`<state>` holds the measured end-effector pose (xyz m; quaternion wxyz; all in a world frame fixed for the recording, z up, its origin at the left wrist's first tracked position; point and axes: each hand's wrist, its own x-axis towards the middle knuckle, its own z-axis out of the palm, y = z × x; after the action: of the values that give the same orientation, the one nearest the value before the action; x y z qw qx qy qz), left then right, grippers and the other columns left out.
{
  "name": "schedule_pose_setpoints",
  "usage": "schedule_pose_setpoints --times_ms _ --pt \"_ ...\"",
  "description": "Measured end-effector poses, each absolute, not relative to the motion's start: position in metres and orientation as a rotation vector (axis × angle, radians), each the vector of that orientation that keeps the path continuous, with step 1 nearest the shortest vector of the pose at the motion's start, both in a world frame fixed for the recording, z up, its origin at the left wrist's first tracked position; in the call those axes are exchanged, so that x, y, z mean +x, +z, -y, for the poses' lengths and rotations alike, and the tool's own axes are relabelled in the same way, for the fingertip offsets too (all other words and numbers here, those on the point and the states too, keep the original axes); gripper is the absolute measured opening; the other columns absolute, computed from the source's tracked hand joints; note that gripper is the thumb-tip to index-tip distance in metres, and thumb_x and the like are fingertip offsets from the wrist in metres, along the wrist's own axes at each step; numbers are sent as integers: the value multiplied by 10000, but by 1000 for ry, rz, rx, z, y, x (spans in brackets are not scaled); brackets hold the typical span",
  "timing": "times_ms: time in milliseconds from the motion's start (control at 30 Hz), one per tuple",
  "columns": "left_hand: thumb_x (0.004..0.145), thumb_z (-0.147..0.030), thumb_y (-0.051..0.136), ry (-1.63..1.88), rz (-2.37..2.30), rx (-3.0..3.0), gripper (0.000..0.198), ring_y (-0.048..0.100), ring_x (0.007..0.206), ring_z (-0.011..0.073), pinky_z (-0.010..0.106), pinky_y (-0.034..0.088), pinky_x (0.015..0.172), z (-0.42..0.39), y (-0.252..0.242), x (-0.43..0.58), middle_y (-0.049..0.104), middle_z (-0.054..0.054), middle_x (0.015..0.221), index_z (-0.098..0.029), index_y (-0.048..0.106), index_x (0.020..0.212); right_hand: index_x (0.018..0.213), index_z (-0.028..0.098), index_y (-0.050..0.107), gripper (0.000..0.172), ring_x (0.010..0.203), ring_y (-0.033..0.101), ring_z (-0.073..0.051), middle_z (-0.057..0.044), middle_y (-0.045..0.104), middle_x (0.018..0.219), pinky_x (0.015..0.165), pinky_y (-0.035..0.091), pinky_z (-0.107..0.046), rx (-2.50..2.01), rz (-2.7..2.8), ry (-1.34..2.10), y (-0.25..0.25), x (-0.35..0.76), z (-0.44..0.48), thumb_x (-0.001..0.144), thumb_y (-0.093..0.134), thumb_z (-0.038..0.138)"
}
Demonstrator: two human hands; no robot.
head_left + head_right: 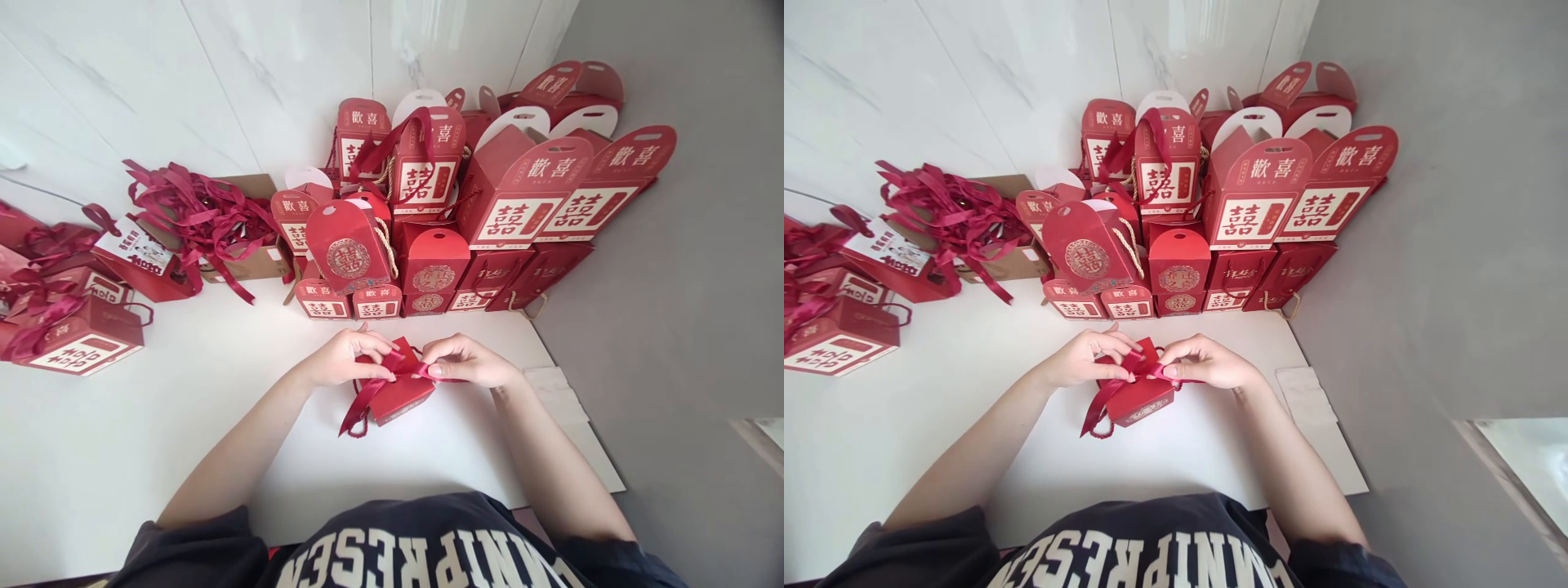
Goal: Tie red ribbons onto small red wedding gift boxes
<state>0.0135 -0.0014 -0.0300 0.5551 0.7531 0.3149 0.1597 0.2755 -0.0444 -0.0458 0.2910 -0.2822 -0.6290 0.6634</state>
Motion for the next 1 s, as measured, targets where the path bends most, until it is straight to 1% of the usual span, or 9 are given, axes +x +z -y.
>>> schedule_pose_setpoints --times_ms 67,133,267,367,500,700,767,900,1000 --pt "720 -397 789 358 -750 1787 245 623 1094 224 326 422 1024 2 -28 14 724 95 1053 -159 754 764 959 164 733 290 724 573 -154 -45 673 840 685 469 -285 -763 1673 1689 -45 266 47 883 687 439" --pt "736 -392 777 330 -744 1809 253 637 1032 209 316 446 983 3 -25 15 710 80 1064 -171 768 860 994 187 740 259 752 587 -166 -50 692 882 691 468 -291 -786 1731 1555 -42 256 49 908 663 419" --pt "776 -360 747 282 -715 1880 228 645 992 192 350 361 1081 5 -17 17 701 51 1032 -198 763 937 967 238 746 209 783 608 -190 -42 719 890 780 449 -333 -816 1950 1198 -34 241 53 956 604 391" --pt "785 -344 738 289 -707 1910 192 635 1005 193 349 340 1094 6 -13 18 699 40 990 -192 747 902 998 254 718 163 804 625 -190 -31 725 923 879 385 -366 -871 2063 992 -31 235 56 981 574 327" --pt "795 -345 722 308 -692 1952 177 621 1024 200 350 345 1086 9 -11 18 705 39 983 -186 727 871 1049 252 672 147 837 622 -199 -32 706 932 882 335 -380 -928 2207 838 -28 231 62 977 549 215" --pt "869 -321 635 314 -738 2014 201 638 1031 194 377 274 1142 12 -14 19 729 39 922 -183 716 746 1084 229 605 133 787 572 -179 -23 616 879 819 421 -339 -1017 1933 926 -33 237 63 956 579 258" --pt "863 -315 646 310 -754 2017 153 667 981 182 408 220 1169 13 -14 19 737 18 866 -188 691 791 1011 225 626 105 900 568 -197 -41 596 952 864 431 -344 -1056 1855 910 -38 238 61 944 614 305" --pt "874 -267 634 319 -777 1919 136 705 716 135 503 -6 1199 16 -14 19 728 -50 699 -191 527 839 932 228 646 82 1175 503 -234 -68 564 1157 1038 360 -396 -1060 1804 950 -45 235 60 913 667 306" --pt "876 -254 628 340 -761 1874 202 718 732 147 523 -60 1190 18 -13 19 727 -48 689 -195 447 807 892 230 651 78 1264 458 -243 -67 540 1259 1084 324 -420 -1051 1772 1017 -48 230 61 899 686 300"
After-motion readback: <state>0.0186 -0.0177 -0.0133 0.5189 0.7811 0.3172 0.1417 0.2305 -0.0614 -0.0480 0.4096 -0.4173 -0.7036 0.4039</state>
